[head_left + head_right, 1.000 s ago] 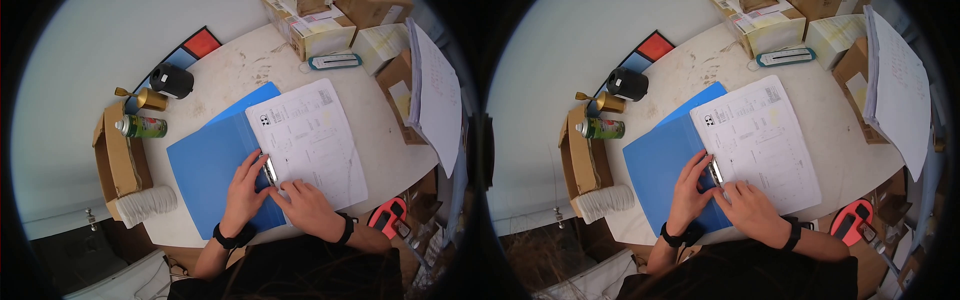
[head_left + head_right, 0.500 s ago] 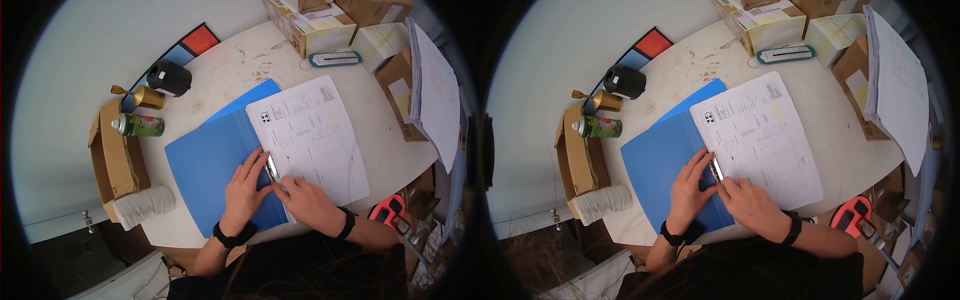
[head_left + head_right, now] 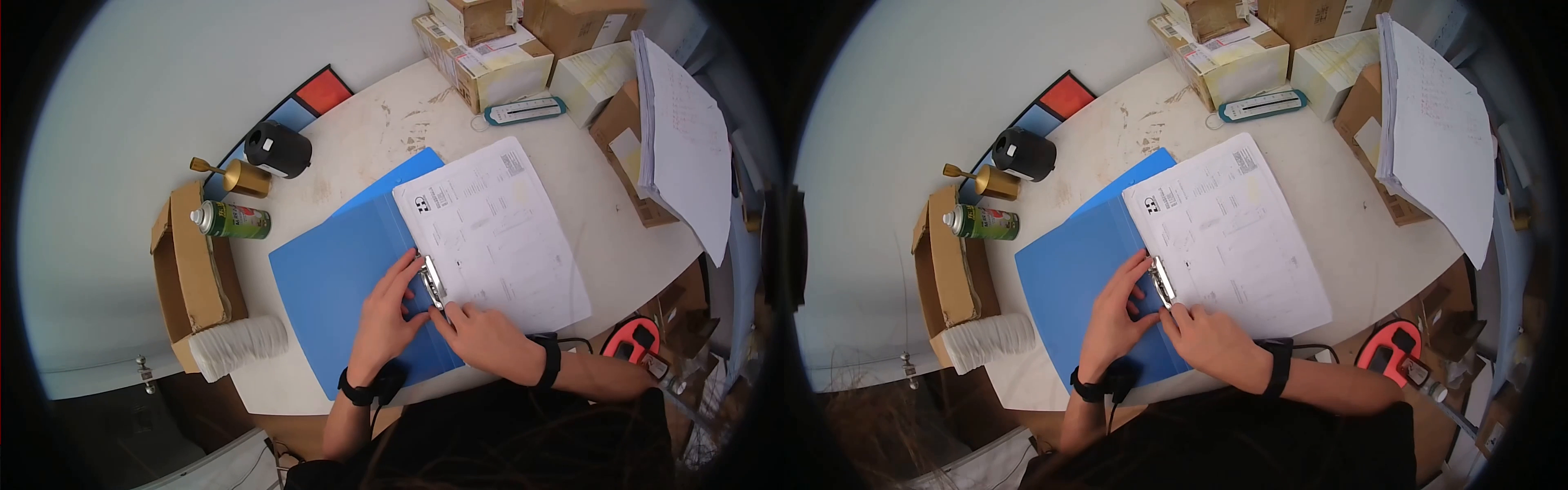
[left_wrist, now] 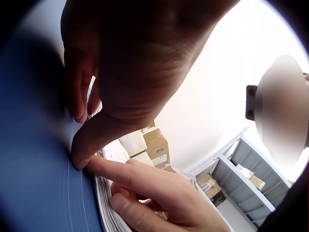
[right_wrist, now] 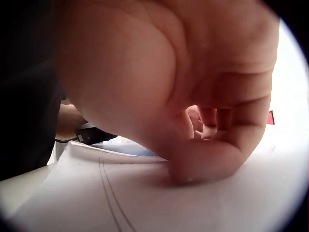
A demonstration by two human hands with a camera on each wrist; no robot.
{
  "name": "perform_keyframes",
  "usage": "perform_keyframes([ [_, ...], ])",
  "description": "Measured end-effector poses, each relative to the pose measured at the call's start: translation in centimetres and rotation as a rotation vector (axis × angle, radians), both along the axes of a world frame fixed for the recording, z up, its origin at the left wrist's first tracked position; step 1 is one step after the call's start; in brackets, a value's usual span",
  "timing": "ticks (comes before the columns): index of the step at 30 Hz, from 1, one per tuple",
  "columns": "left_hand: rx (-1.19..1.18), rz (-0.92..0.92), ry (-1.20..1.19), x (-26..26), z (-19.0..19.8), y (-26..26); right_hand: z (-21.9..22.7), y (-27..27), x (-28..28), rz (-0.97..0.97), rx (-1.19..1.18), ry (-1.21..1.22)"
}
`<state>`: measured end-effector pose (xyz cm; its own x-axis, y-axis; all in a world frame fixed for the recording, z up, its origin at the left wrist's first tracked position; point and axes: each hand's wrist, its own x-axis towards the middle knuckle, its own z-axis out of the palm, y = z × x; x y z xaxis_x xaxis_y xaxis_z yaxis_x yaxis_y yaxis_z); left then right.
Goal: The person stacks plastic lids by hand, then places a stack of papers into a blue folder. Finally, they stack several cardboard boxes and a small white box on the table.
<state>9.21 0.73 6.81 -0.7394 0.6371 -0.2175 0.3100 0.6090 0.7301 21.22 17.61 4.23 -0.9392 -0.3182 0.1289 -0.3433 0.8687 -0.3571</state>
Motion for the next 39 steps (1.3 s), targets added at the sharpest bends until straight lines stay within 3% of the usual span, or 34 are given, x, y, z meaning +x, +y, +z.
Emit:
perform_keyframes([
  [6,-0.025,0.003,0.099,1.2,0.2,0.2,2.6,2.8,2.0,0.034,-0.161,-0.122],
  [9,0.067,0.032,0.072,2.1,0.5,-0.8,4.0,5.8,3.4,-0.097,-0.184,-0.141],
  [12,-0.029,0.012,0.253,2.5,1.9,-3.5,4.4,9.3,3.7,-0.409,-0.173,0.022],
  [15,-0.223,0.264,0.459,2.9,3.8,-7.5,2.5,11.5,4.3,-0.728,0.059,0.094],
  [17,-0.259,0.487,0.559,3.3,4.5,-10.9,1.1,12.0,4.6,-0.787,0.019,-0.006],
  [18,-0.303,0.511,0.636,3.3,4.3,-13.7,0.4,11.9,4.7,-0.797,-0.030,-0.051],
  [21,0.233,0.915,-0.084,4.4,5.0,-18.1,-0.2,11.3,4.3,-0.820,-0.058,-0.090],
  [26,0.822,0.475,-0.592,6.1,6.0,-19.1,0.6,11.9,4.0,-0.784,-0.086,-0.161],
  [30,0.383,0.662,-0.012,5.1,5.2,-15.6,0.9,12.3,4.3,-0.758,-0.090,-0.172],
  [33,-0.266,0.750,0.147,3.8,1.9,-16.9,1.2,11.8,5.1,-0.754,-0.092,-0.125],
  [34,-0.227,0.813,-0.053,3.9,2.9,-15.9,1.3,11.6,5.3,-0.760,-0.098,-0.108],
  [37,0.162,0.826,-0.215,4.5,1.6,-18.7,1.2,11.6,6.0,-0.753,-0.142,-0.101],
  [38,0.306,0.822,-0.240,4.7,2.4,-19.5,1.4,11.6,6.0,-0.750,-0.167,-0.096],
  [39,0.388,0.872,-0.099,5.2,3.1,-19.7,1.7,11.7,6.0,-0.744,-0.190,-0.093],
])
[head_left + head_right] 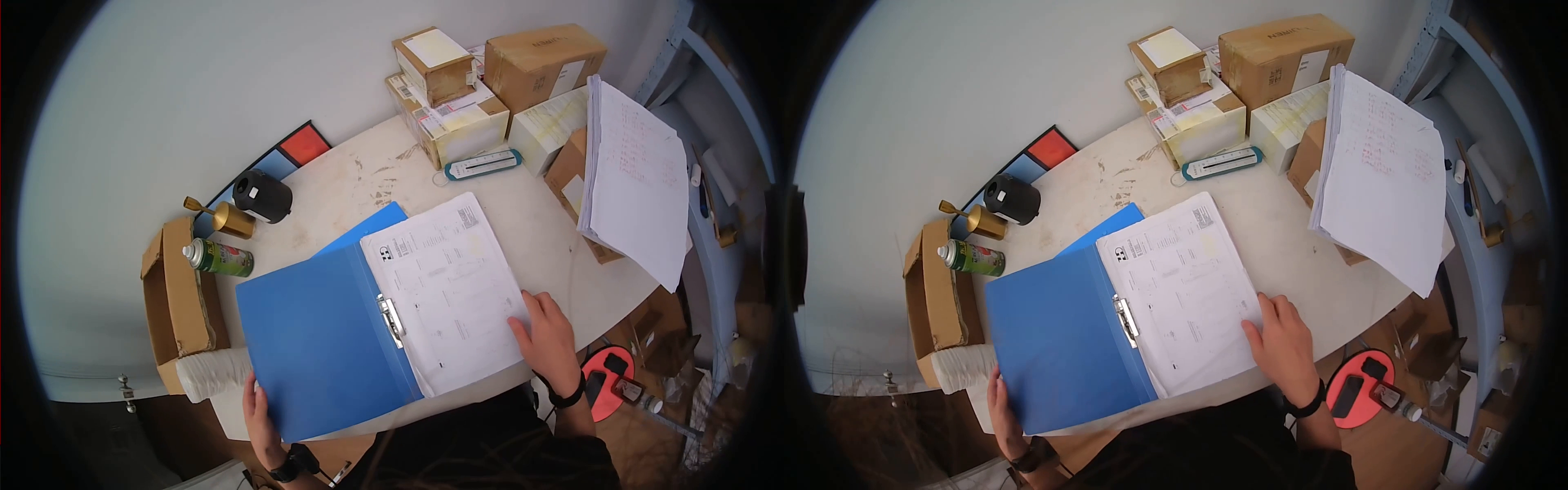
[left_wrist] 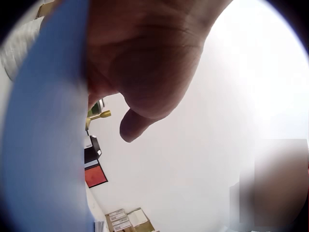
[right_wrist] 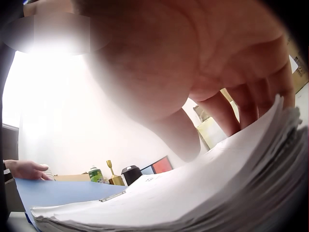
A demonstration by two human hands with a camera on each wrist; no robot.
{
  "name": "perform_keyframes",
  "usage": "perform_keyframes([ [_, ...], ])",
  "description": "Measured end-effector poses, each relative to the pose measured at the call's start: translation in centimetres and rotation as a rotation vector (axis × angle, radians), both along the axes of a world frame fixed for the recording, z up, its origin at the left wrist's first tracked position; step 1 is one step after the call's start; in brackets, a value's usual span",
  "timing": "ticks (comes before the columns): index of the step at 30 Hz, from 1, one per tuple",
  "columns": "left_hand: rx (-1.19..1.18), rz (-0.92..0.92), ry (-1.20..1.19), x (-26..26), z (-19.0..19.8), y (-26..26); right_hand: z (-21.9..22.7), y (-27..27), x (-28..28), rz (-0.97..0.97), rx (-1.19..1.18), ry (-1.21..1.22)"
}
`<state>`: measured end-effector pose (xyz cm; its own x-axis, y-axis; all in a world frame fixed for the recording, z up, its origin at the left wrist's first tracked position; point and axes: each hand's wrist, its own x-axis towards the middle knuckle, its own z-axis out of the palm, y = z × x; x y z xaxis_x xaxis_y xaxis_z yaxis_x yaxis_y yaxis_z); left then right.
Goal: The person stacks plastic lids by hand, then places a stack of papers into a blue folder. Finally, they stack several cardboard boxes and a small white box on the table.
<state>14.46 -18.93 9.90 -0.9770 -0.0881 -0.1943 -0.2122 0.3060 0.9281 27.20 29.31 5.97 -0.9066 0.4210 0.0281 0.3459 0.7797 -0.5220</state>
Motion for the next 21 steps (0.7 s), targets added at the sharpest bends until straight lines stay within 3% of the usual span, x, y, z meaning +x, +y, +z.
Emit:
perform_keyframes([
  [2,0.549,-0.233,0.019,0.5,4.5,3.8,0.3,0.5,0.0,0.018,-0.073,0.017],
  [3,0.705,-0.316,0.041,1.1,5.9,5.9,0.1,0.9,0.0,0.036,-0.126,0.022],
  [4,0.624,-0.430,0.066,2.4,5.1,6.7,0.1,1.3,0.0,0.060,-0.182,0.026],
  [5,0.536,-0.542,0.093,3.6,4.3,7.4,0.4,1.6,0.0,0.005,-0.398,-0.034],
  [6,0.306,-1.019,0.103,1.3,6.7,10.8,0.9,2.0,0.1,-0.050,-0.613,-0.093],
  [7,0.143,-1.312,0.018,0.1,7.6,13.6,1.2,2.4,-0.1,-0.103,-0.826,-0.155],
  [8,-0.048,-1.389,0.097,0.4,6.8,14.5,1.3,2.5,-0.4,-0.115,-0.718,-0.131],
  [10,-0.314,-1.166,0.203,0.0,5.2,15.0,1.1,2.0,-0.1,-0.144,-0.512,-0.075],
  [13,-0.240,-0.552,-0.047,-0.6,-0.4,15.1,0.3,1.1,0.3,-0.073,-0.523,-0.124],
  [14,-0.186,-0.537,-0.097,-0.5,-1.3,15.4,-0.1,0.7,0.2,-0.041,-0.525,-0.138],
  [18,-0.052,-0.466,-0.192,-0.2,-2.4,16.5,-1.4,-1.8,-0.6,0.014,-0.074,-0.080],
  [19,-0.038,-0.453,-0.192,-0.4,-2.2,16.4,-1.4,-1.7,-0.7,-0.008,-0.124,-0.093],
  [21,0.149,-0.514,-0.444,-1.5,-2.1,16.3,-0.5,-1.4,-1.3,0.007,-0.235,-0.181],
])
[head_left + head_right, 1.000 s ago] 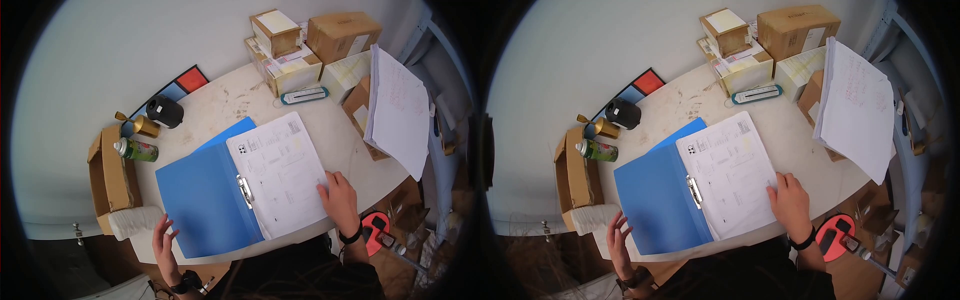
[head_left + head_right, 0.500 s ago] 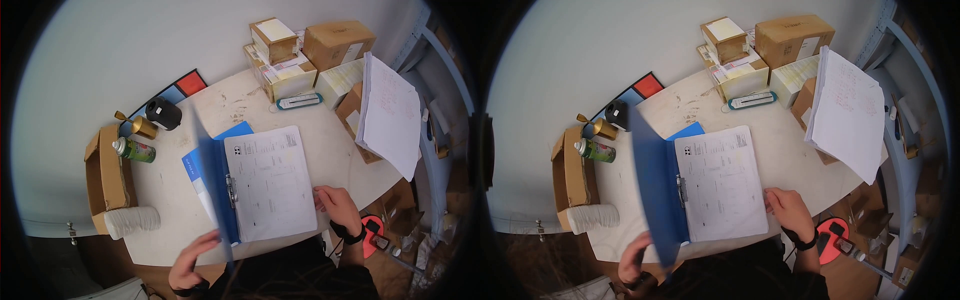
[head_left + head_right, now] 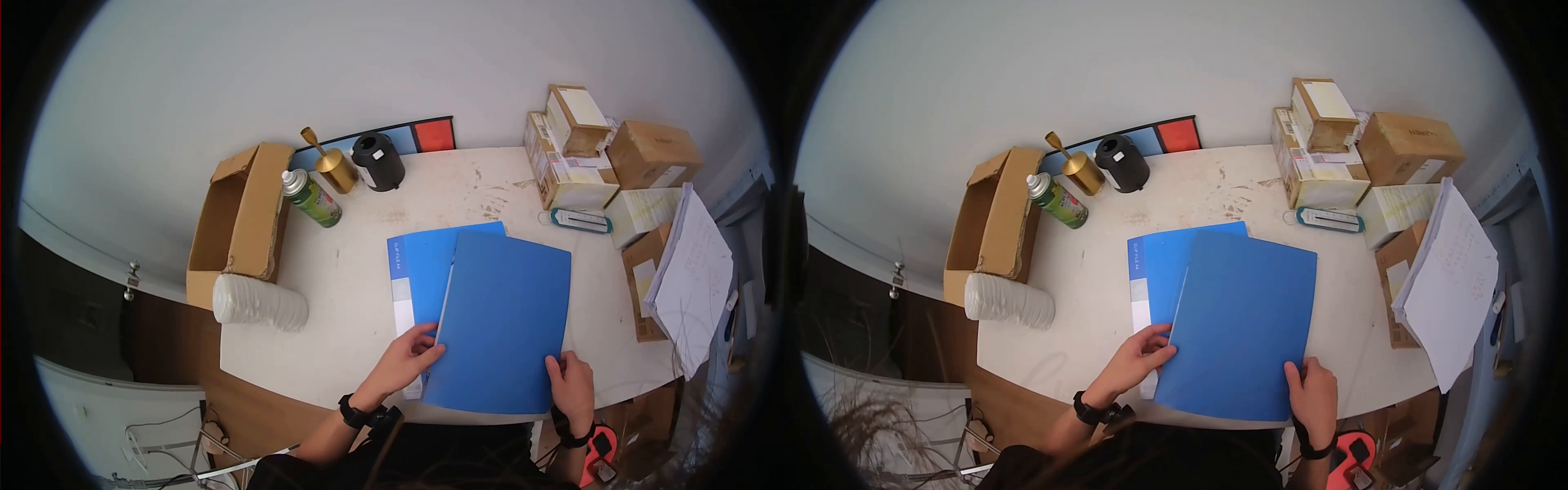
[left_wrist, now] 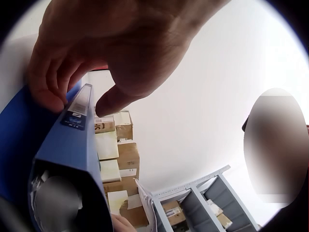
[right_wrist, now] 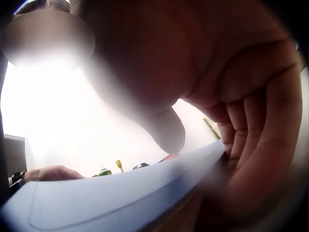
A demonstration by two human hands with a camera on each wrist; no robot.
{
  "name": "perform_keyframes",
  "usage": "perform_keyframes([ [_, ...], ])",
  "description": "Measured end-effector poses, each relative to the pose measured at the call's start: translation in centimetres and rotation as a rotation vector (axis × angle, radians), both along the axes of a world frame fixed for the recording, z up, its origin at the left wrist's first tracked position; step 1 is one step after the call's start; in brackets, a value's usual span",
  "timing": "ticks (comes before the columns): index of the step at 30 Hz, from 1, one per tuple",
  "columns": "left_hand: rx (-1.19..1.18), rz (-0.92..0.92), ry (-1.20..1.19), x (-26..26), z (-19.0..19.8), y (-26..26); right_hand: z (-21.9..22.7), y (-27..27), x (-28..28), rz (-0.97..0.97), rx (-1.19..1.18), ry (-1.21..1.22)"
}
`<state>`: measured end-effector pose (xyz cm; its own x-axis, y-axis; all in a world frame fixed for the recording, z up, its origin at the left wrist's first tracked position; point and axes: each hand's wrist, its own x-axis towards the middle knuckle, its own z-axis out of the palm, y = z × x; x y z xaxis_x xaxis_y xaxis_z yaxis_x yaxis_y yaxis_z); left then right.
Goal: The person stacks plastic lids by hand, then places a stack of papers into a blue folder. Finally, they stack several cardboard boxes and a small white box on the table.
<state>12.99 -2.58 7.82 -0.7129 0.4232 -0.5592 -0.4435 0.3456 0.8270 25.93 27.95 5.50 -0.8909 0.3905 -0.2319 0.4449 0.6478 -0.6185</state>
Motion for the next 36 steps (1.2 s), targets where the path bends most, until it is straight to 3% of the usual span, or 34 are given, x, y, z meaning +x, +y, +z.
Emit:
perform_keyframes([
  [2,0.026,-0.125,-0.156,-0.2,-0.1,0.3,-0.1,0.2,-0.1,0.032,-0.055,-0.047],
  [6,0.223,-0.034,-0.132,1.3,0.1,0.9,0.2,0.1,0.3,0.049,-0.109,0.000],
  [9,0.309,0.057,-0.173,1.5,0.8,0.1,0.4,0.4,0.8,-0.007,-0.301,-0.012],
  [15,0.504,0.078,-0.093,1.4,2.6,-2.9,-1.5,-3.0,0.0,-0.037,-0.735,0.435],
  [19,0.411,0.044,0.064,1.3,2.9,-4.8,0.6,-3.5,-1.7,0.162,-0.692,0.148],
  [20,0.378,0.037,0.091,1.2,3.3,-5.2,1.5,-4.1,-2.3,0.153,-0.791,0.167],
  [23,0.361,0.029,0.155,2.2,3.5,-6.1,1.5,-5.4,-2.8,0.240,-0.730,0.095],
  [26,0.383,0.121,0.103,2.4,4.5,-8.2,-1.4,-5.7,-2.5,0.350,-0.790,0.125],
  [31,0.506,0.504,0.384,0.4,8.8,-13.5,-0.9,-6.2,-2.4,0.344,-1.023,0.166],
  [34,0.566,0.665,0.629,-2.3,12.6,-16.5,1.1,-6.6,-2.6,0.325,-0.870,0.121],
  [36,0.563,0.739,0.729,-4.9,15.0,-18.9,-0.9,-5.6,-2.8,0.411,-0.727,0.103],
])
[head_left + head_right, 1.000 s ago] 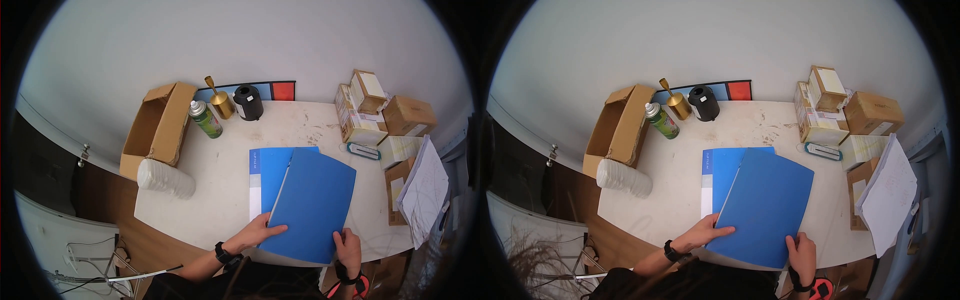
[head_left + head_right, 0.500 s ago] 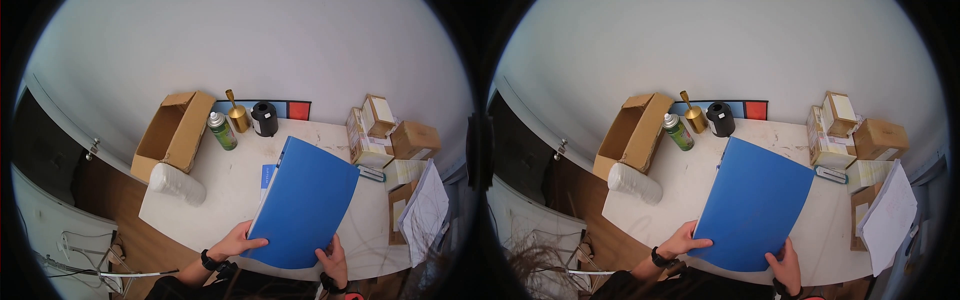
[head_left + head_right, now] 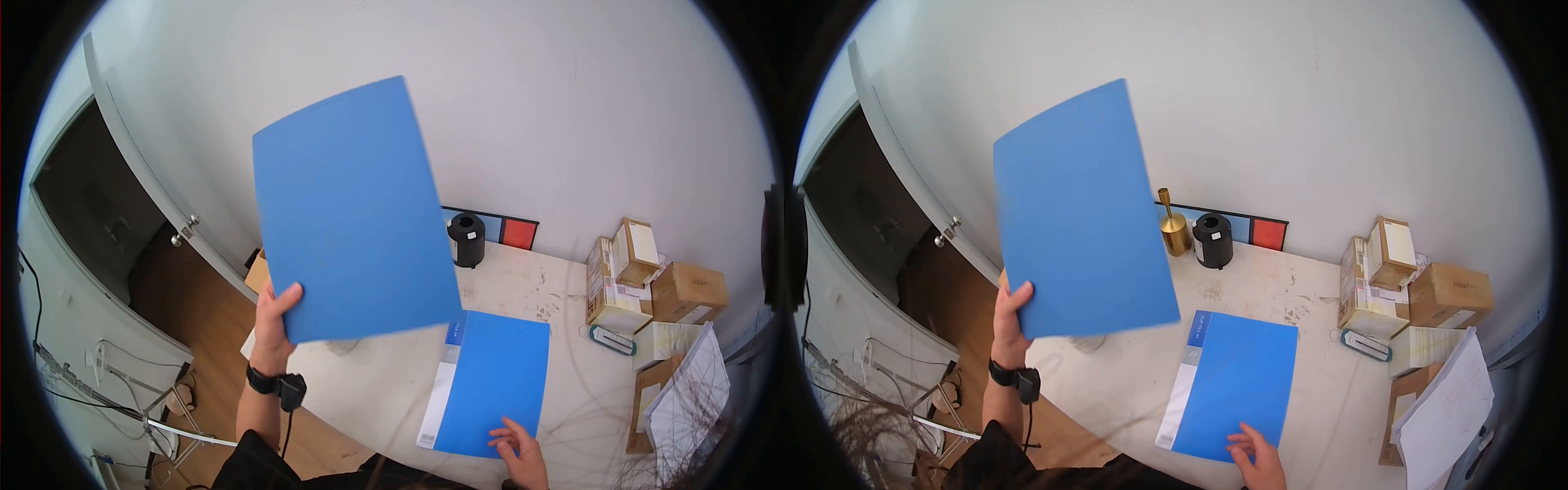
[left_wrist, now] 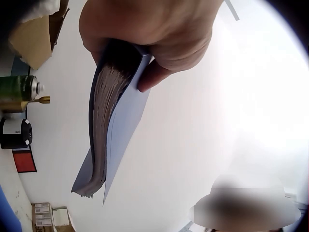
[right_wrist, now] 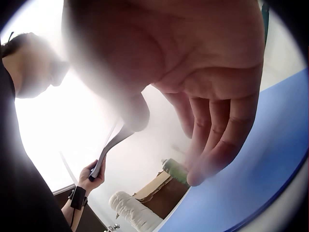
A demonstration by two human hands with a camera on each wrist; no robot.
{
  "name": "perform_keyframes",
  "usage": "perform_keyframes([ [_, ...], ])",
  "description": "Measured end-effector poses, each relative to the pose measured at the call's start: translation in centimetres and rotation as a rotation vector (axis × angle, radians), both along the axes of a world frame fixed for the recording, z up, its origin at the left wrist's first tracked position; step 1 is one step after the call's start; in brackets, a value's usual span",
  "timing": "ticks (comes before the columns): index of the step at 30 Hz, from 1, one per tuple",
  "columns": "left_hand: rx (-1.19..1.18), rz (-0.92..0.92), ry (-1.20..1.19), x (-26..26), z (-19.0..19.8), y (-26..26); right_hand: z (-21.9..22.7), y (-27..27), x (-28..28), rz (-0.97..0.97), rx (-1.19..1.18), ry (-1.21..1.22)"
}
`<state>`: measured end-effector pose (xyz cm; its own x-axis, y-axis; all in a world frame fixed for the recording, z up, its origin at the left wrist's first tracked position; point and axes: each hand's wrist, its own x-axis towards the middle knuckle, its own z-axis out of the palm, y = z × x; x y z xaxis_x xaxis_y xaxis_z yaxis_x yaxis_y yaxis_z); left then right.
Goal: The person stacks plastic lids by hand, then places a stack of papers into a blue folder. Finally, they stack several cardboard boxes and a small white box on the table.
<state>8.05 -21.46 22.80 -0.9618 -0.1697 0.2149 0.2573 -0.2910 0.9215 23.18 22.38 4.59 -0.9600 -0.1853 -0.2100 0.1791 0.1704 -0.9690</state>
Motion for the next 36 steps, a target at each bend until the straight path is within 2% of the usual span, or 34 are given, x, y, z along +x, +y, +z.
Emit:
perform_keyframes([
  [1,-0.003,0.035,0.018,-1.4,1.0,-1.3,-0.7,0.4,-0.1,0.031,0.071,0.019],
  [4,0.053,0.035,0.009,-6.2,2.0,-5.8,0.4,1.0,0.3,-0.008,0.027,-0.029],
  [8,0.225,0.154,-0.135,-12.2,0.7,-9.0,1.2,2.0,0.1,0.004,0.080,-0.011],
  [12,0.310,0.239,-0.126,-15.7,-0.3,-10.5,1.6,2.5,0.1,0.020,0.134,-0.028],
  [17,0.370,0.269,-0.060,-17.0,-0.2,-12.5,0.6,2.8,0.6,0.005,0.091,-0.002],
  [23,0.416,0.170,-0.028,-18.0,0.6,-13.8,1.4,2.9,0.4,0.041,0.132,-0.049],
  [26,0.365,0.321,-0.099,-18.9,-1.1,-12.7,1.9,2.7,0.3,0.064,0.165,-0.070],
  [27,0.330,0.321,-0.216,-19.5,-2.6,-13.8,2.6,2.6,0.2,0.062,0.177,-0.083],
  [29,0.194,0.312,-0.313,-18.8,-4.9,-13.6,2.9,2.5,0.3,0.057,0.175,-0.099],
  [31,0.160,0.290,-0.411,-17.7,-6.7,-12.5,2.6,2.9,0.2,0.058,0.158,-0.099],
  [36,-0.010,0.234,-0.484,-17.4,-6.2,-13.3,2.2,3.4,0.5,0.078,0.247,-0.087],
])
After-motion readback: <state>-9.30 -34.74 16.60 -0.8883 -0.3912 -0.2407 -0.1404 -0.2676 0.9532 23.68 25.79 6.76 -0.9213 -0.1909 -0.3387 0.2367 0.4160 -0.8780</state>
